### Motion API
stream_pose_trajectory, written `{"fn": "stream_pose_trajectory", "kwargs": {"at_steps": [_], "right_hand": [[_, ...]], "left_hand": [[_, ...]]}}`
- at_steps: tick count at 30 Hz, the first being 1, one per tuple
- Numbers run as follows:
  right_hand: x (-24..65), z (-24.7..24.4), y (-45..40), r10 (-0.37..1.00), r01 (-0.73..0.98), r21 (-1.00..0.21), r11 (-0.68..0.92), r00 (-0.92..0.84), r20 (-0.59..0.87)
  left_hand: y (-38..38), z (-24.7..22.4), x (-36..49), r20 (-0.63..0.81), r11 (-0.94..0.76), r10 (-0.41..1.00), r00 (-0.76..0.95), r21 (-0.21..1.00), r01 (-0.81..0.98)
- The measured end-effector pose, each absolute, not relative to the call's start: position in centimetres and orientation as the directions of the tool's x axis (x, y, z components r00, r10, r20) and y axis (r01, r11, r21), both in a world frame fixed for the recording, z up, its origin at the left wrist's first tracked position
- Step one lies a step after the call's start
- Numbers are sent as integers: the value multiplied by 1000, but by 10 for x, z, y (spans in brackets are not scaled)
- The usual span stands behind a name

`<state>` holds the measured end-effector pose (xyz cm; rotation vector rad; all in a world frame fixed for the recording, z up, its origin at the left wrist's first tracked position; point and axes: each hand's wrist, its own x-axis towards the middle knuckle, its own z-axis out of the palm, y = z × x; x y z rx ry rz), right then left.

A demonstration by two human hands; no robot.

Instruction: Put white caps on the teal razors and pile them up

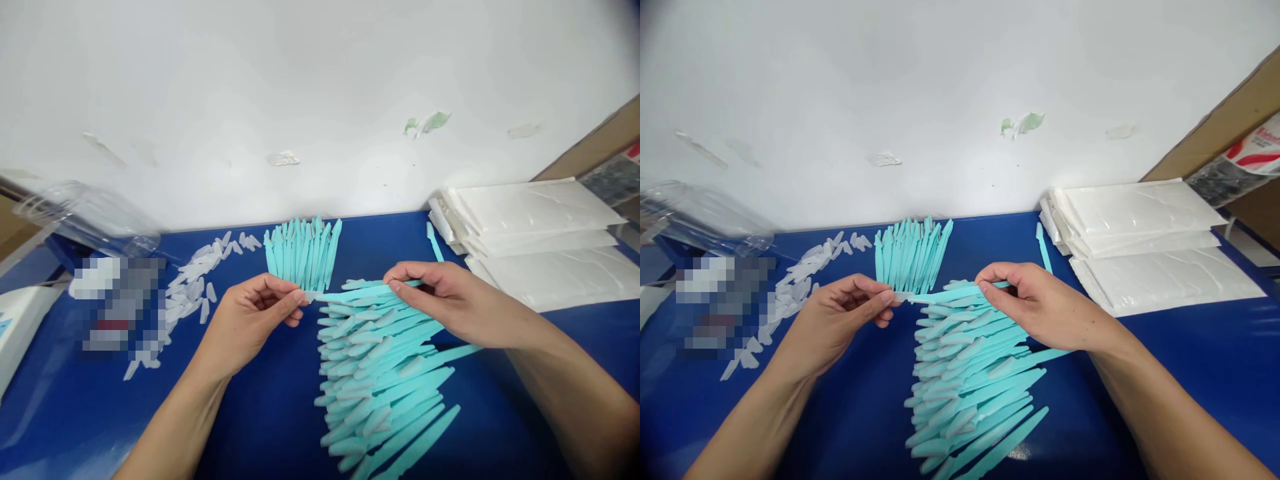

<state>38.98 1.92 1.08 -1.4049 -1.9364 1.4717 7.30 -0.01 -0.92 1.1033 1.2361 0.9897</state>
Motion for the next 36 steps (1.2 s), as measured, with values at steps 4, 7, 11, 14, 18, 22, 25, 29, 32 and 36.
{"fn": "stream_pose_trajectory", "kwargs": {"at_steps": [4,7,11,14,18,22,25,29,32,36], "right_hand": [[390,11,19,844,499,-867,-5,-463,-271],[391,13,19,854,511,-859,-2,-446,-268],[392,14,20,851,512,-859,1,-452,-269],[390,13,20,846,496,-869,-6,-460,-268],[385,12,18,828,478,-878,-40,-476,-297],[381,13,16,835,481,-876,-39,-467,-293],[379,14,15,839,481,-877,-7,-475,-267],[385,17,18,814,478,-878,-2,-509,-279],[393,18,22,840,489,-872,5,-476,-262],[398,21,23,858,492,-871,19,-455,-238]], "left_hand": [[-1,-9,74,-205,205,974,101,979,11],[0,-8,70,-188,188,979,75,982,19],[1,-8,71,-213,211,972,97,977,34],[-1,-9,77,-231,232,965,121,973,5],[-6,-10,85,-266,277,948,175,960,-40],[-10,-12,90,-276,288,940,199,957,-37],[-12,-10,88,-218,208,954,204,976,69],[-10,-3,76,-9,-79,962,274,948,309],[-5,1,65,10,-85,977,213,935,344],[-2,1,63,-168,144,979,118,971,192]]}}
